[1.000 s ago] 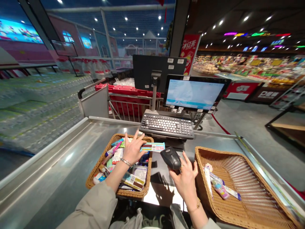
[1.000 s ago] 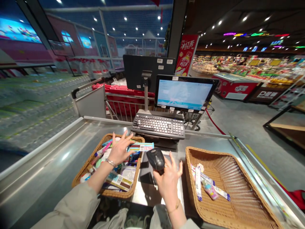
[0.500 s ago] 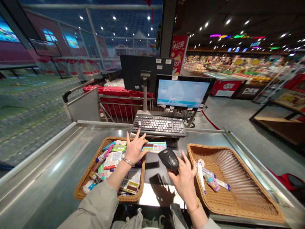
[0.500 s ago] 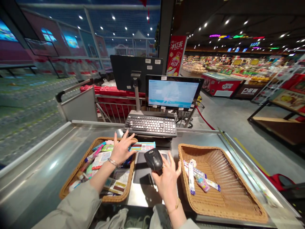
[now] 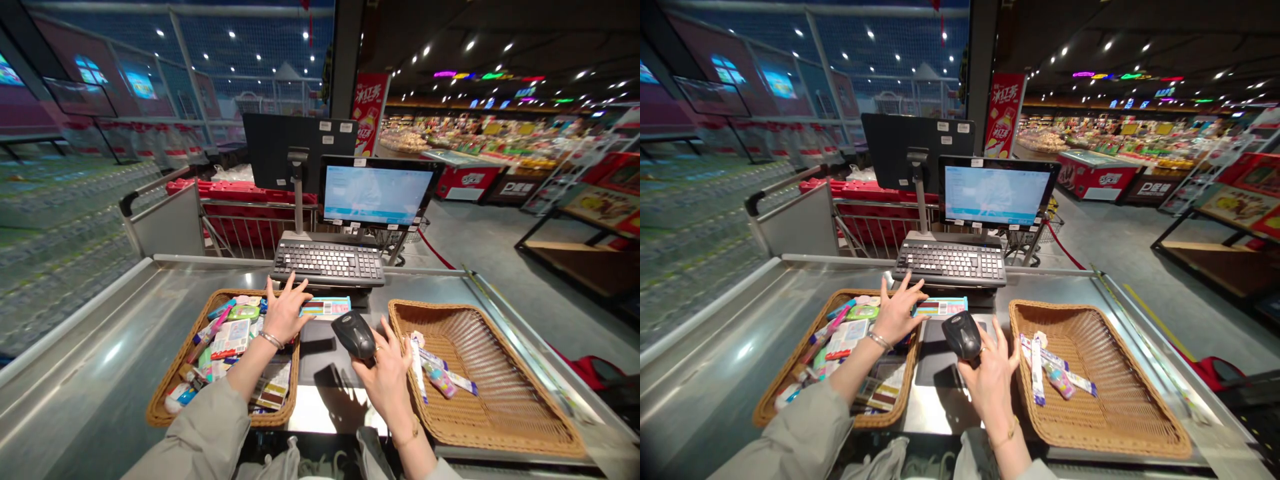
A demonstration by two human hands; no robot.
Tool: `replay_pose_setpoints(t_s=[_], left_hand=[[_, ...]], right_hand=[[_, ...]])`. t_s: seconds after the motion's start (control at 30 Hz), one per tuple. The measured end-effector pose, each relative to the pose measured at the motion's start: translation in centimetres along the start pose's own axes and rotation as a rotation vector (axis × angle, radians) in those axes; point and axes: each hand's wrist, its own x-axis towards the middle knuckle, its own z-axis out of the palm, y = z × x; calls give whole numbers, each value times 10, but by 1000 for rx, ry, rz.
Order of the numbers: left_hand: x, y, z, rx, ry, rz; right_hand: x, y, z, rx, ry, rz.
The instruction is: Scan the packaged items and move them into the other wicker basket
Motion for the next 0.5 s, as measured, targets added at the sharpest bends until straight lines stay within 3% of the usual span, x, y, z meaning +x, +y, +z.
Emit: replay_pose_setpoints(t_s=[0.5], left_hand=[[1, 3, 0, -2, -2, -3]], right_hand=[[-2, 1, 1, -12, 1, -2]])
